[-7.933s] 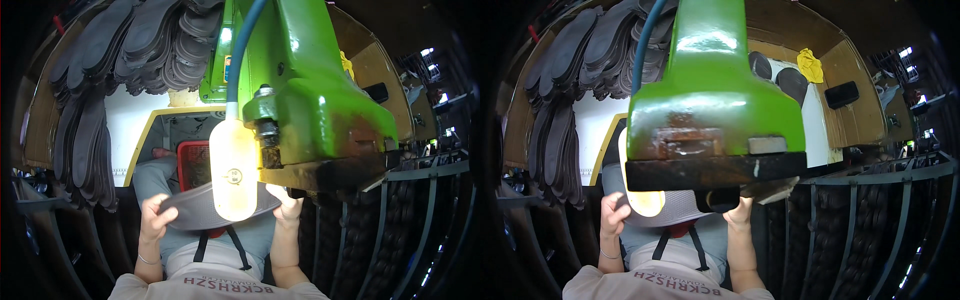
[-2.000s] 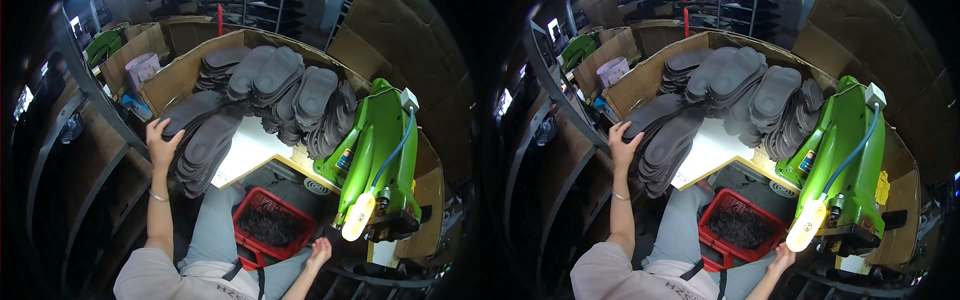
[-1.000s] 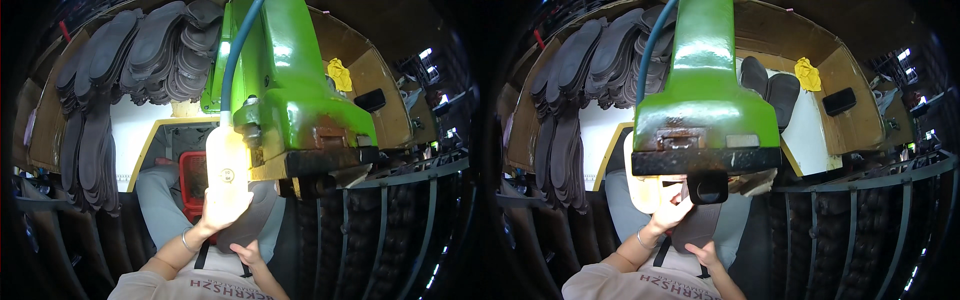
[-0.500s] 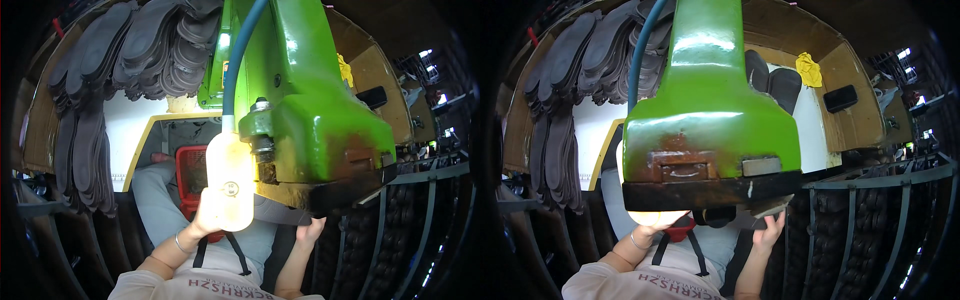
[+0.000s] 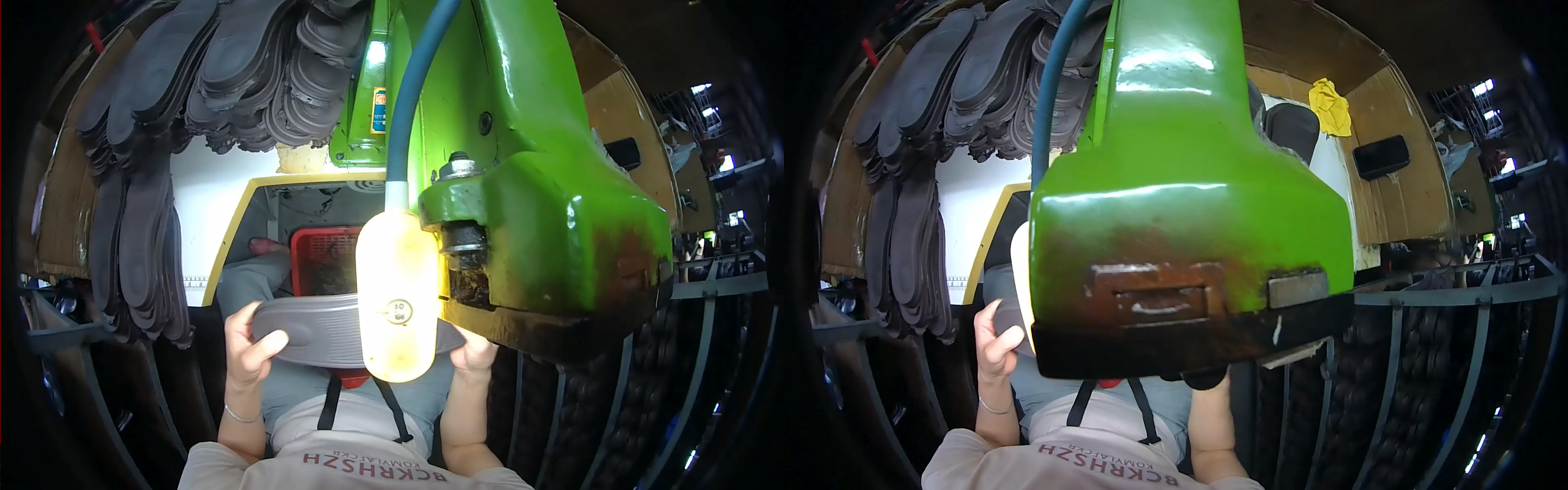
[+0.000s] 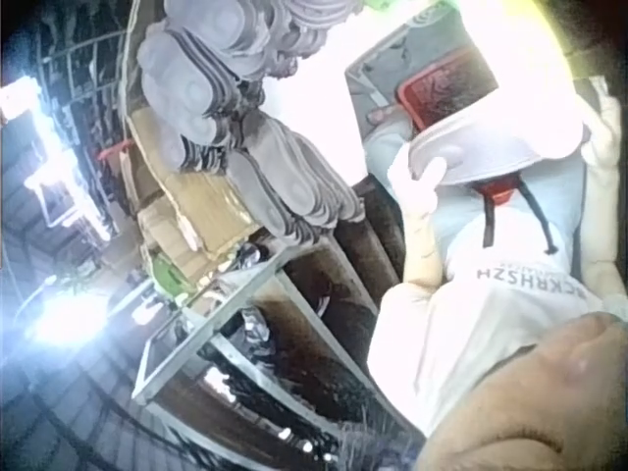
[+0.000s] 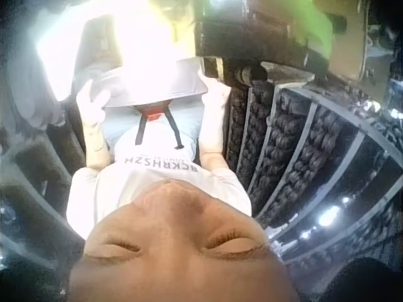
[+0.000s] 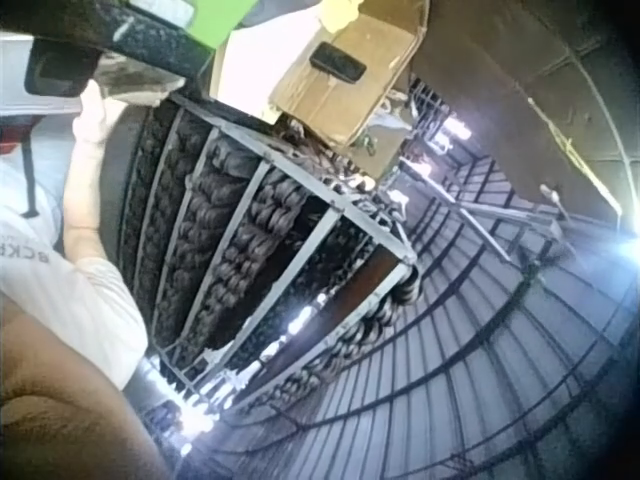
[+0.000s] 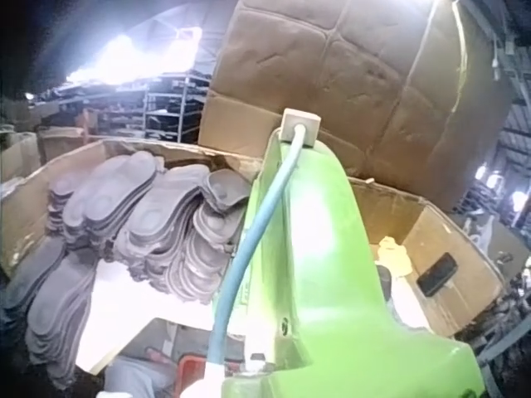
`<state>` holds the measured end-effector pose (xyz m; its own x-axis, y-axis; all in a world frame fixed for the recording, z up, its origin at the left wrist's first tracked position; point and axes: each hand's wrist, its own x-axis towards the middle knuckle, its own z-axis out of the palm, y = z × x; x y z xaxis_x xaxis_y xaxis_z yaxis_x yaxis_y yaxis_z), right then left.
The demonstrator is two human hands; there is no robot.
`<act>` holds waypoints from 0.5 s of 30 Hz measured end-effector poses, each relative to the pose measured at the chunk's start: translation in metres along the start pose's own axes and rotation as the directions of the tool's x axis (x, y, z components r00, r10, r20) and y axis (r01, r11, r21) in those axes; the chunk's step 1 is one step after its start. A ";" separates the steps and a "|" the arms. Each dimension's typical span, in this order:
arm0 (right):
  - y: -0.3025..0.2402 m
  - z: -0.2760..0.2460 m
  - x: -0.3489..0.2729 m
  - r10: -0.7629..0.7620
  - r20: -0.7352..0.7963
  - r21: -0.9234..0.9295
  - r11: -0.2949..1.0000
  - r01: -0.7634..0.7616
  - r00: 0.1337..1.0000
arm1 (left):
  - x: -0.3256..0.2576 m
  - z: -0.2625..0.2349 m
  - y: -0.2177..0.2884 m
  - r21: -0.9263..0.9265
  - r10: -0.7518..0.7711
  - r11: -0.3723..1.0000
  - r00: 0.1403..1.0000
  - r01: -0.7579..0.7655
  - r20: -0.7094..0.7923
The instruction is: Trimming and shaping the edges of shoe soles using a specialized industrial grinding machine in a factory.
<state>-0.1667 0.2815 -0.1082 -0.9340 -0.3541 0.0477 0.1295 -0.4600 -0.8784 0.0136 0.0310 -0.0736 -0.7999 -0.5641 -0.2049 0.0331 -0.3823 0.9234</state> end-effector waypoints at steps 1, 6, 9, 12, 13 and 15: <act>0.003 0.004 0.000 0.004 0.037 -0.043 0.999 -0.002 0.999 | -0.008 -0.010 -0.005 -0.008 -0.016 1.000 0.999 0.016 -0.030; 0.010 0.025 0.004 0.023 0.198 -0.245 0.969 0.027 0.980 | -0.030 -0.037 -0.012 0.180 -0.121 0.979 0.983 0.095 0.140; 0.006 0.045 0.008 -0.130 0.194 -0.382 0.903 0.197 0.972 | -0.020 -0.027 -0.009 0.367 -0.075 0.929 0.959 -0.032 0.273; -0.012 0.070 0.016 -0.275 0.160 -0.482 0.817 0.318 0.948 | 0.013 0.007 0.010 0.556 0.022 0.785 0.909 -0.273 0.416; -0.015 0.065 0.011 -0.137 0.021 -0.324 0.936 0.137 0.990 | 0.021 0.015 0.020 0.583 0.020 0.753 0.895 -0.307 0.446; -0.019 0.045 0.005 -0.025 -0.089 -0.143 0.990 0.012 0.996 | 0.030 0.035 0.031 0.559 0.135 0.698 0.849 -0.447 0.511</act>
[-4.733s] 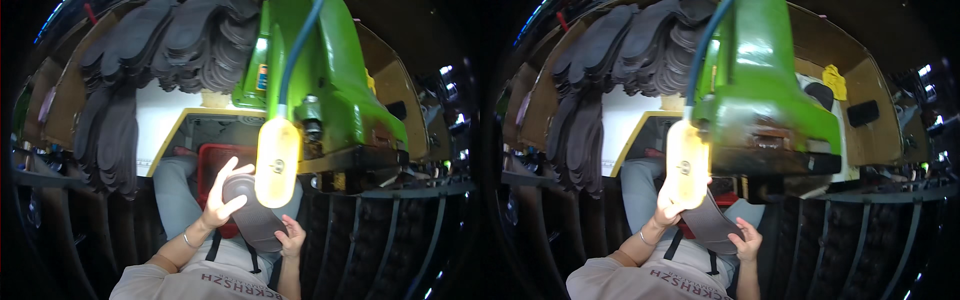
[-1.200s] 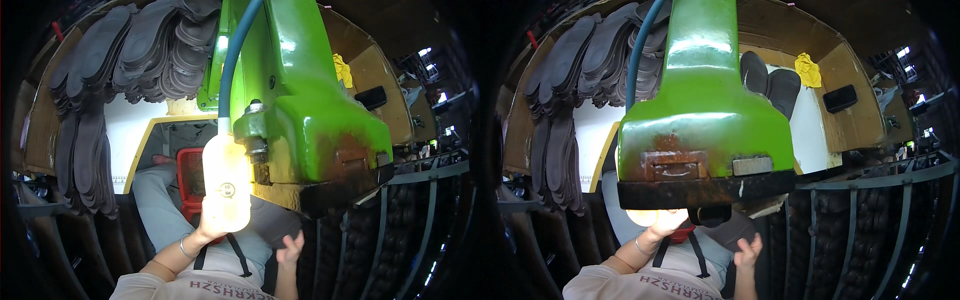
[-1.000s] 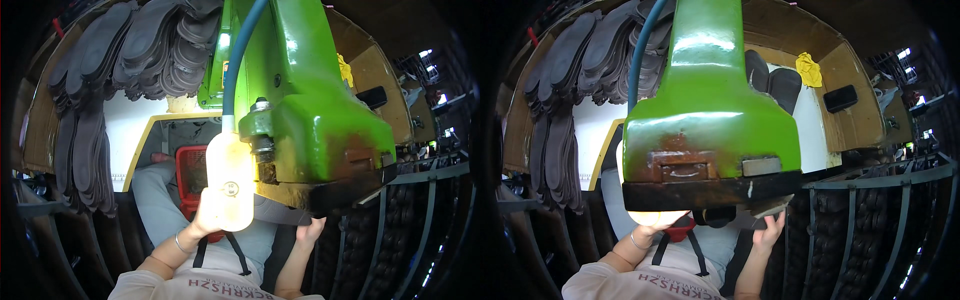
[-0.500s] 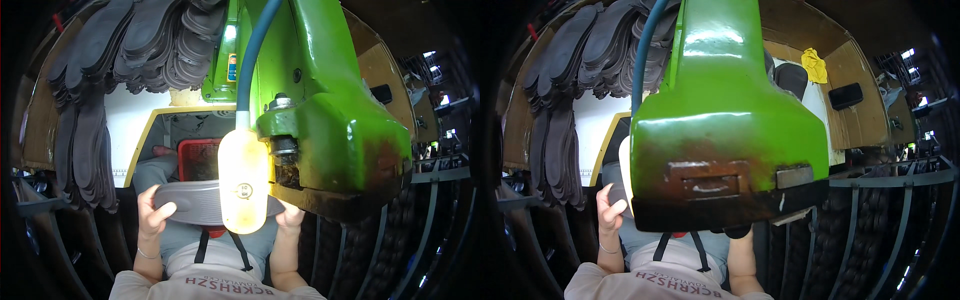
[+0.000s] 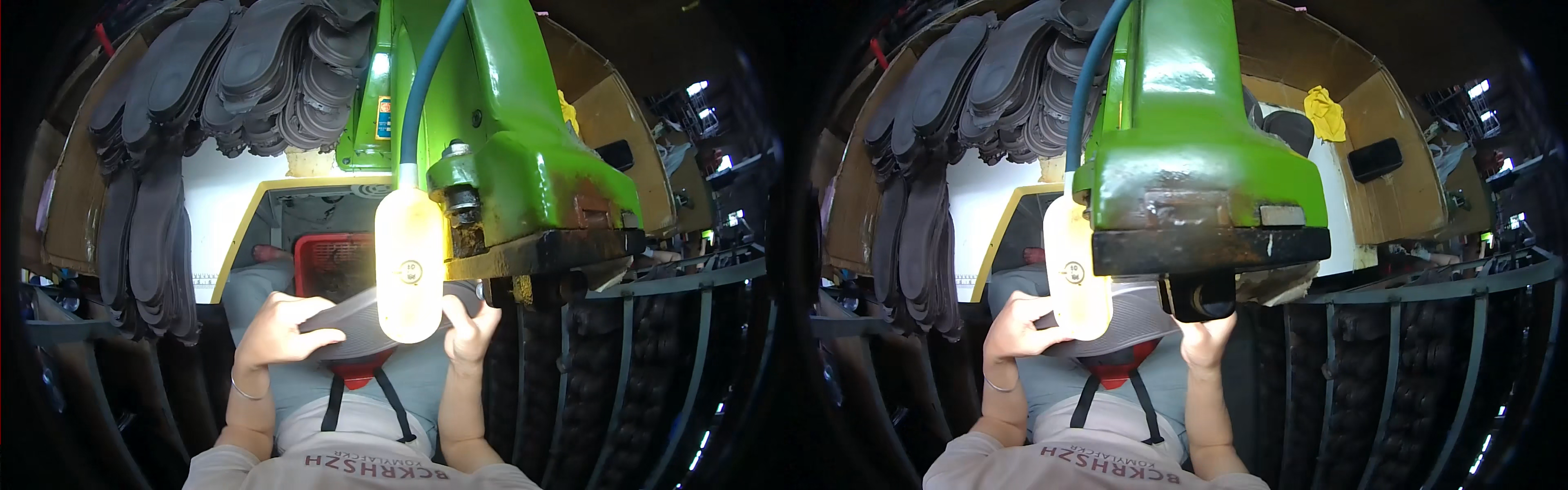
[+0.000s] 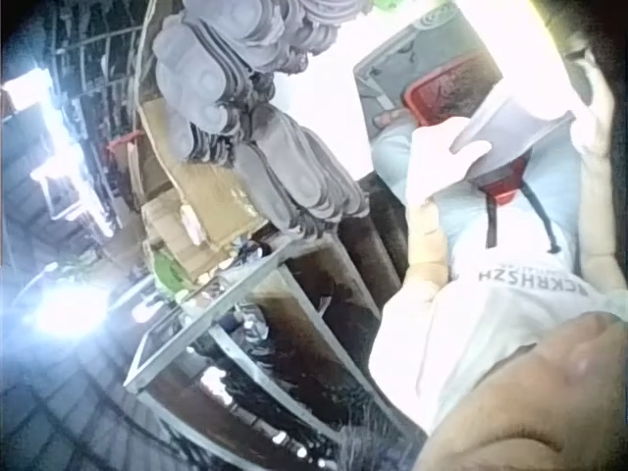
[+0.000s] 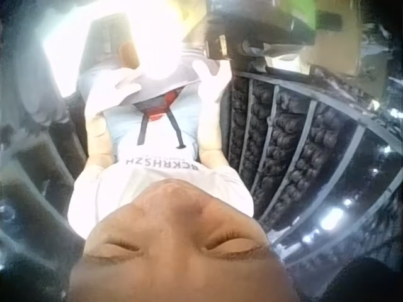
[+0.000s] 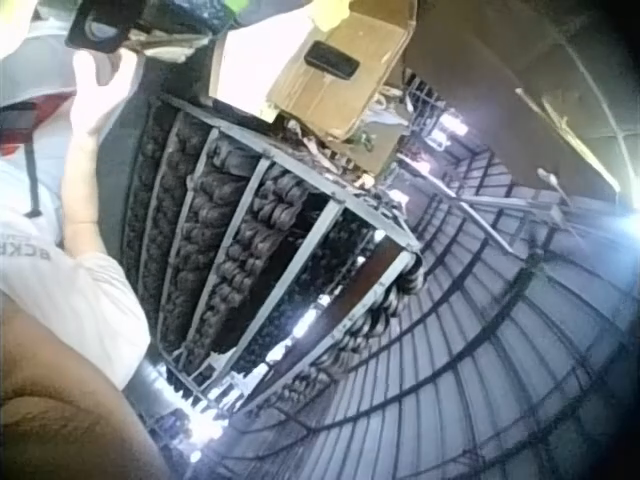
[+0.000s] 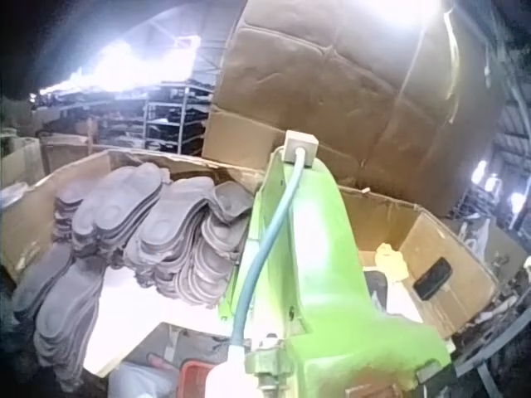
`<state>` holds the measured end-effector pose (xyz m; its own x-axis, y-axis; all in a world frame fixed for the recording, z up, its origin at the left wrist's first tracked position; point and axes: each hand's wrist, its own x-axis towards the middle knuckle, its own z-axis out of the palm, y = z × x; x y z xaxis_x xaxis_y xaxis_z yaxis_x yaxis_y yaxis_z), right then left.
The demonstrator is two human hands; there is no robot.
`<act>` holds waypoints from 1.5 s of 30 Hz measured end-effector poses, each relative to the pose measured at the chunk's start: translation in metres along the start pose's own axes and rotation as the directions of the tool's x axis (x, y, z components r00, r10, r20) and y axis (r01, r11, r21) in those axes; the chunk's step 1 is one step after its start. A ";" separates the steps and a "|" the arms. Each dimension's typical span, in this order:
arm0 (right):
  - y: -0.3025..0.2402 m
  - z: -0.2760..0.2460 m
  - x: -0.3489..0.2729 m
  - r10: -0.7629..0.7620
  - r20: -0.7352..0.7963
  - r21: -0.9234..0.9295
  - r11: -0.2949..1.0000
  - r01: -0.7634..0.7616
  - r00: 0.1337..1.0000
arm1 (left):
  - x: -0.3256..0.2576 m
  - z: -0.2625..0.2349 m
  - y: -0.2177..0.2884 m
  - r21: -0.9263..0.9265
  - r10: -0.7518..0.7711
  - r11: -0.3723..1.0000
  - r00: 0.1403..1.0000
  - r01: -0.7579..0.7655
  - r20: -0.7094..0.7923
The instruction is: Trimming and shaping the edges of shoe soles using a specialized industrial grinding machine in a factory.
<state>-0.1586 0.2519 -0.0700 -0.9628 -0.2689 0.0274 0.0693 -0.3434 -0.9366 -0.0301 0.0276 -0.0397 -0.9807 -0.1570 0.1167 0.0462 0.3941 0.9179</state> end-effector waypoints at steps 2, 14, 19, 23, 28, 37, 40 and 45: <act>-0.008 -0.019 -0.003 -0.082 -0.062 -0.041 0.996 0.079 0.995 | 0.027 0.002 0.030 0.060 0.036 0.997 0.996 -0.041 0.086; 0.001 -0.011 -0.003 -0.047 -0.054 0.081 0.995 0.051 0.997 | 0.033 -0.025 0.020 0.051 -0.015 0.999 0.985 0.006 0.170; -0.007 0.018 0.005 -0.026 0.078 0.006 1.000 0.026 0.997 | -0.017 -0.013 -0.004 -0.266 -0.194 0.935 0.967 0.233 0.166; -0.005 0.040 0.016 -0.122 0.202 -0.106 0.984 0.145 0.972 | -0.024 0.042 0.003 -0.543 -0.271 0.814 0.962 0.207 -0.040; 0.002 0.037 -0.009 -0.042 0.042 -0.127 0.991 0.047 0.998 | 0.028 0.077 -0.013 -0.341 -0.038 0.940 0.985 -0.023 -0.170; 0.019 -0.082 -0.162 0.588 0.169 -0.151 0.808 -0.569 0.791 | 0.013 0.095 -0.017 -0.448 -0.077 0.892 0.956 -0.061 -0.284; -0.008 -0.117 -0.144 0.384 0.025 -0.109 0.919 -0.380 0.923 | 0.006 0.089 -0.027 -0.201 0.030 0.978 0.994 -0.051 -0.104; -0.044 -0.122 -0.078 0.058 -0.319 -0.098 0.991 -0.094 0.946 | 0.011 0.113 -0.028 -0.734 -0.164 0.658 0.983 0.167 0.077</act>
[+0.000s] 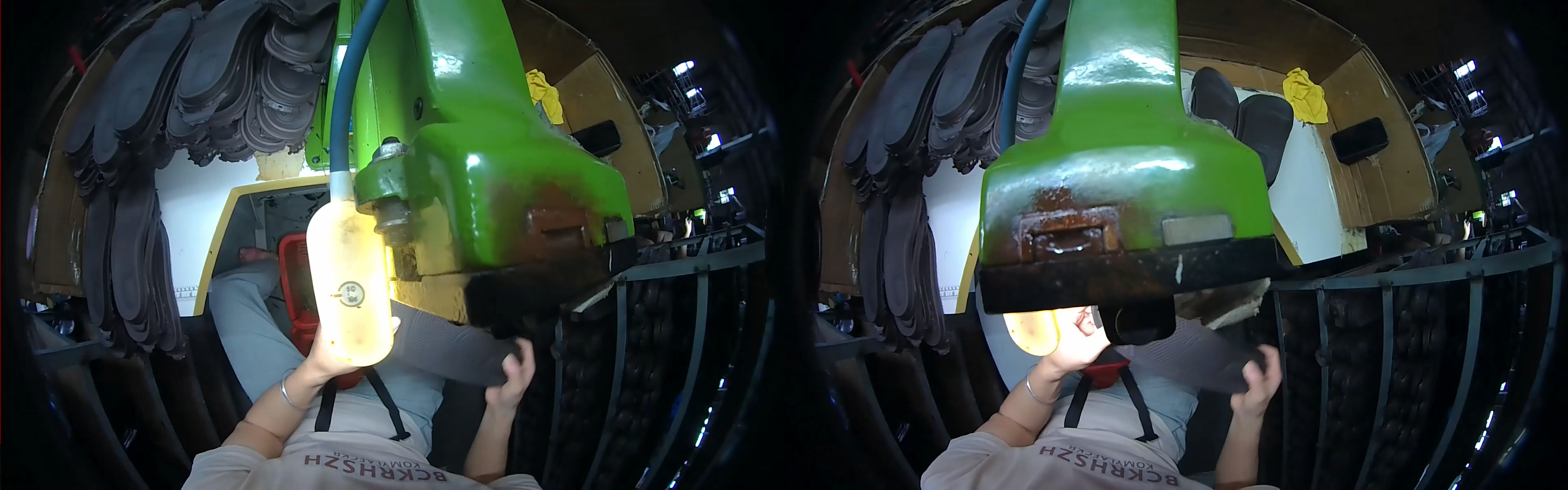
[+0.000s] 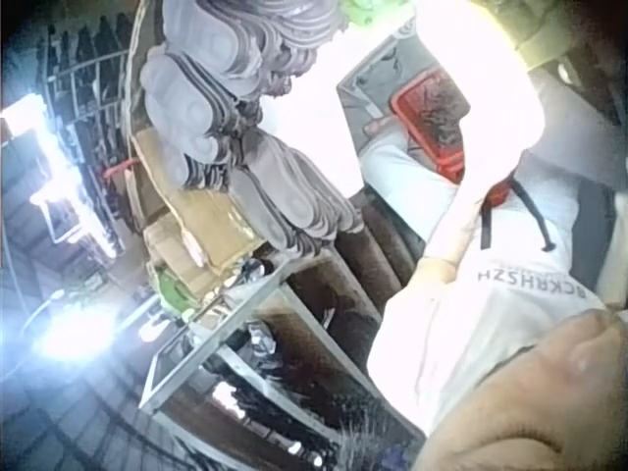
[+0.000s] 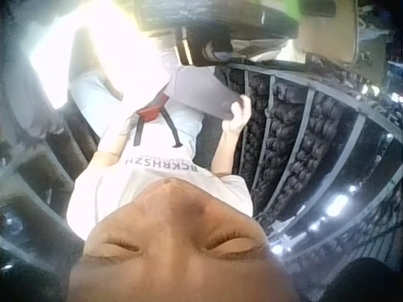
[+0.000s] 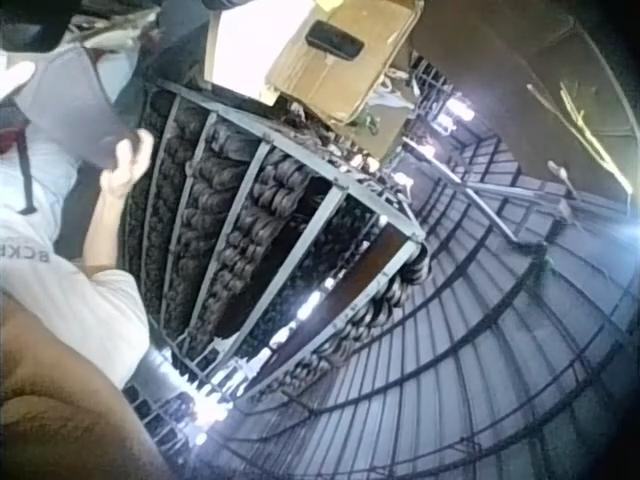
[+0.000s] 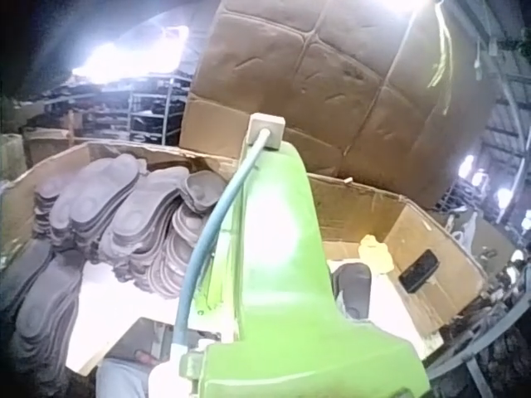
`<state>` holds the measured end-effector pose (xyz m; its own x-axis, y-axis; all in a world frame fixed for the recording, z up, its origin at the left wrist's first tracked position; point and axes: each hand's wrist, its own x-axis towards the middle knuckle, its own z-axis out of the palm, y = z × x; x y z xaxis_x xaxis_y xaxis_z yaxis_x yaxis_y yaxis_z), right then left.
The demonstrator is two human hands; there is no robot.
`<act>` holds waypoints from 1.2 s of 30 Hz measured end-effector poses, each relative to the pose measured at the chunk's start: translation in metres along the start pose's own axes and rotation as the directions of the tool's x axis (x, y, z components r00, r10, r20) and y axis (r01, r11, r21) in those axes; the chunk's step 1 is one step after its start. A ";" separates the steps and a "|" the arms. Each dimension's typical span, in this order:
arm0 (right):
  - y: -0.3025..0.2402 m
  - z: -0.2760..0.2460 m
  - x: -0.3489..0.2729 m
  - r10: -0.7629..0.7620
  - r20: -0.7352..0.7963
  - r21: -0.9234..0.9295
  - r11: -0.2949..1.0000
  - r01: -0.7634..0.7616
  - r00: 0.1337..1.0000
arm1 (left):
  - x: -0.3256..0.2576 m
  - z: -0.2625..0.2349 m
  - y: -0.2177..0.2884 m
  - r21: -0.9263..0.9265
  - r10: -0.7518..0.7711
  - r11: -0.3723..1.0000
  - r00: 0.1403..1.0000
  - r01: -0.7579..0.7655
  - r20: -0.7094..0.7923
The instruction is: Trimming and shaping the edges of shoe soles using a specialized industrial grinding machine in a factory.
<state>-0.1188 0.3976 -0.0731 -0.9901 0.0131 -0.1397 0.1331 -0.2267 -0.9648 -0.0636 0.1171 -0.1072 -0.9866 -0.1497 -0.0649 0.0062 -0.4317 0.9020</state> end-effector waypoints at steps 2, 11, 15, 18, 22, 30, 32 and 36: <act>-0.006 0.018 0.032 -0.037 -0.151 0.082 0.995 0.050 0.988 | 0.001 0.005 -0.005 -0.798 -0.138 0.589 0.989 0.128 0.058; 0.020 0.080 0.126 -0.042 -0.057 0.193 0.980 0.053 0.997 | 0.013 -0.016 0.065 0.458 0.373 0.840 0.923 -0.291 -0.096; 0.078 0.028 0.152 -0.020 0.283 0.409 0.907 -0.102 0.959 | 0.006 -0.038 0.094 0.254 0.219 0.956 0.932 -0.146 -0.288; 0.078 0.044 0.144 -0.238 0.379 0.183 0.966 0.180 0.894 | -0.008 -0.081 0.094 0.278 0.230 0.949 0.926 -0.146 -0.298; 0.088 0.082 0.091 -0.464 0.543 -0.092 0.795 0.599 0.700 | -0.025 -0.110 0.096 0.153 0.170 0.981 0.918 -0.122 -0.358; 0.110 0.101 0.055 -0.328 0.687 -0.304 0.681 0.666 0.649 | -0.092 -0.120 0.048 0.215 0.024 0.974 0.913 0.070 -0.406; 0.105 0.089 0.059 -0.344 0.724 -0.427 0.458 0.780 0.598 | -0.092 -0.103 0.049 0.290 0.078 0.955 0.883 0.068 -0.463; 0.055 0.086 0.078 -0.353 0.270 -0.299 0.854 0.427 0.896 | -0.049 -0.060 0.066 0.535 0.268 0.844 0.902 -0.050 -0.339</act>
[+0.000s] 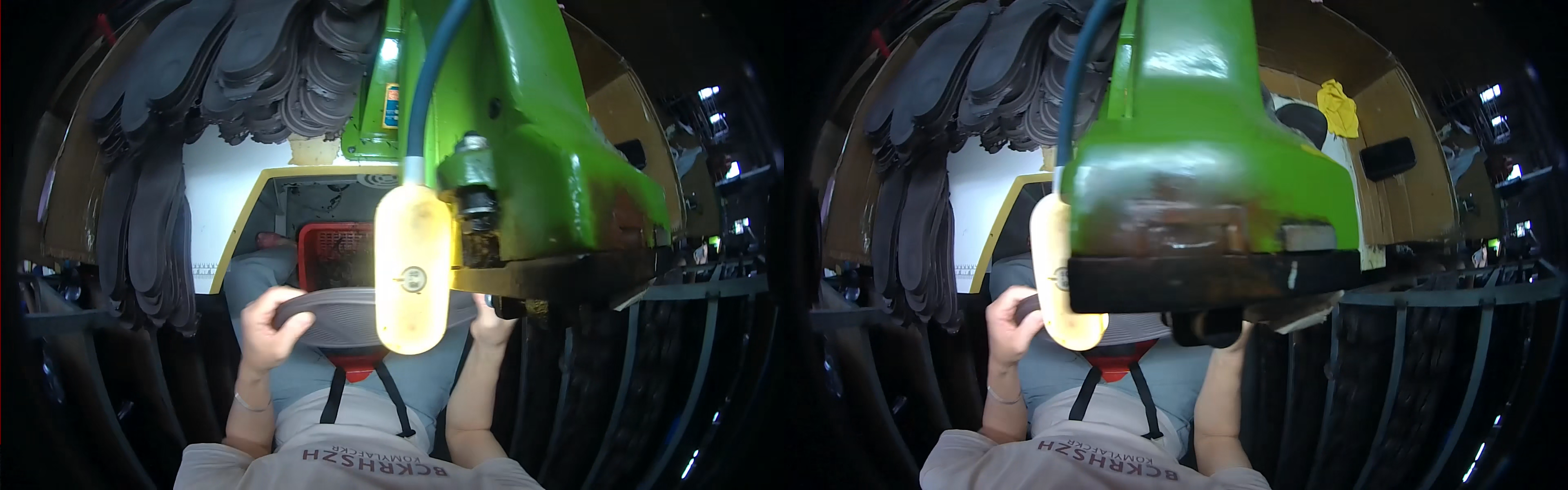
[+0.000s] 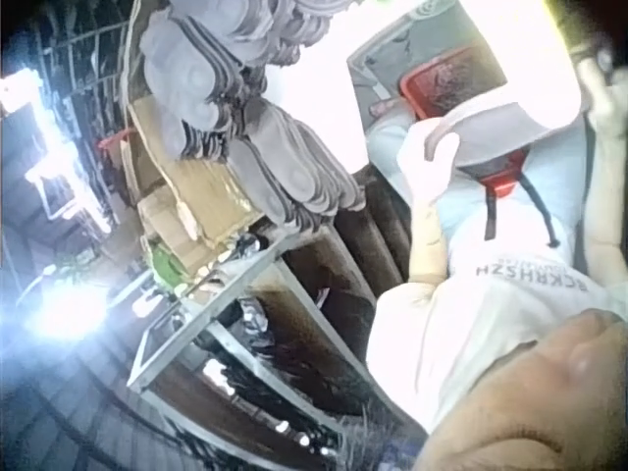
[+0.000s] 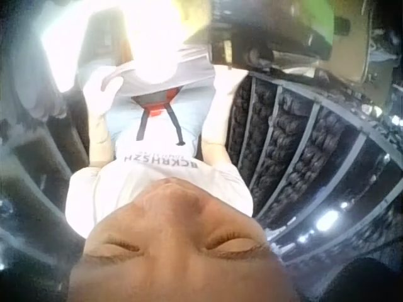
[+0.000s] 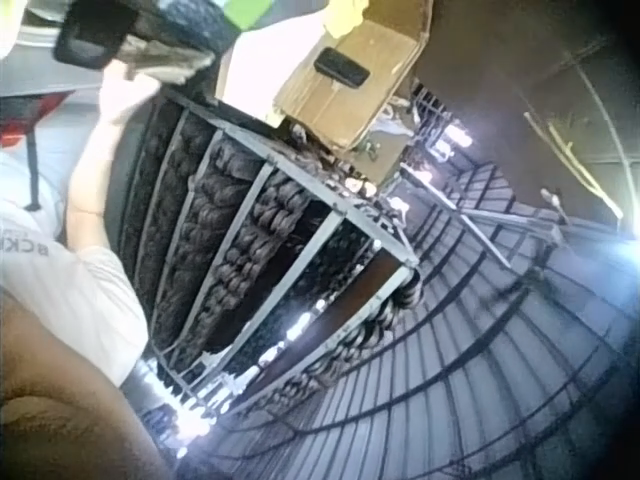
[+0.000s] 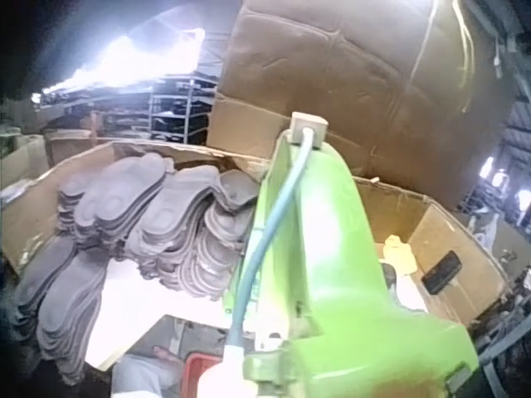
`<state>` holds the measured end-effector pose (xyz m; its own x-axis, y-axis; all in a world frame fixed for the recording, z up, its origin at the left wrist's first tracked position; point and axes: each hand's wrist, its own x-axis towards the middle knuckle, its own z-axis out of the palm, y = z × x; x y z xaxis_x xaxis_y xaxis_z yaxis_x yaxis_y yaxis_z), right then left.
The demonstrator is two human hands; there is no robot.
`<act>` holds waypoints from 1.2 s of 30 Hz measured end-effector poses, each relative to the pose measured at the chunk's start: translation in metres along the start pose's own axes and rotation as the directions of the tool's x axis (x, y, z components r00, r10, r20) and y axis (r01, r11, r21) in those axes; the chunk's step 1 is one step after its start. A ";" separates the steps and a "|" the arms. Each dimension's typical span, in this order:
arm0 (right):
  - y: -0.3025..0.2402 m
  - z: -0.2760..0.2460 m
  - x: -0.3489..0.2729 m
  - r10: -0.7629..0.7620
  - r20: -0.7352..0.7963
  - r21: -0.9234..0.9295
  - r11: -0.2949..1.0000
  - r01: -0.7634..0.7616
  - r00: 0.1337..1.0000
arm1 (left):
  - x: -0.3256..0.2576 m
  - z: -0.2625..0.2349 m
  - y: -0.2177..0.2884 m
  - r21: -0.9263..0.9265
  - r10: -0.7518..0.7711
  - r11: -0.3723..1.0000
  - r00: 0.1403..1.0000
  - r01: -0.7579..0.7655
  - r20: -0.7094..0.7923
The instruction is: Trimming and shaping the edges of shoe soles using a specialized industrial grinding machine in a factory.
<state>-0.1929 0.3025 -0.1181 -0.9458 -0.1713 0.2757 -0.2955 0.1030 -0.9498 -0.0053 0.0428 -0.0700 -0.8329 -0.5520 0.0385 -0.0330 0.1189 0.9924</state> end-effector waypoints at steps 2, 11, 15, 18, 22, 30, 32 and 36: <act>-0.003 -0.010 0.016 0.068 -0.014 0.542 0.839 -0.050 0.998 | 0.016 0.029 0.005 -0.067 0.071 0.995 0.997 -0.072 -0.009; -0.013 -0.005 0.011 0.121 0.143 0.618 0.765 -0.184 0.982 | 0.045 0.011 0.011 -0.397 -0.067 0.915 0.997 0.077 0.040; -0.028 0.020 -0.012 0.258 0.118 0.582 0.765 -0.277 0.959 | 0.054 -0.021 0.009 -0.426 -0.106 0.897 0.993 0.117 0.050; -0.047 0.046 -0.019 0.262 0.128 0.645 0.711 -0.280 0.957 | 0.051 -0.044 0.003 -0.407 -0.100 0.908 0.995 0.102 0.025; -0.036 0.047 -0.024 -0.074 0.348 -0.180 0.973 0.144 0.935 | 0.034 -0.068 -0.013 -0.397 -0.102 0.913 0.995 0.097 0.007; -0.037 0.067 -0.025 0.091 0.190 0.203 0.971 -0.130 0.978 | -0.030 -0.063 -0.045 -0.260 -0.218 0.935 0.970 0.240 0.110; -0.045 0.073 -0.016 0.091 0.225 0.677 0.701 -0.222 0.970 | -0.049 -0.052 -0.047 -0.237 -0.288 0.914 0.938 0.329 0.192; -0.043 0.064 -0.015 0.102 0.199 0.303 0.940 -0.160 0.975 | -0.058 -0.029 -0.040 -0.064 -0.232 0.970 0.971 0.235 0.053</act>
<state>-0.1577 0.2377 -0.0910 -0.9254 -0.3511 0.1429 -0.0860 -0.1727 -0.9812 0.0604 0.0460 -0.1084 -0.8306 -0.5203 -0.1986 -0.1920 -0.0671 0.9791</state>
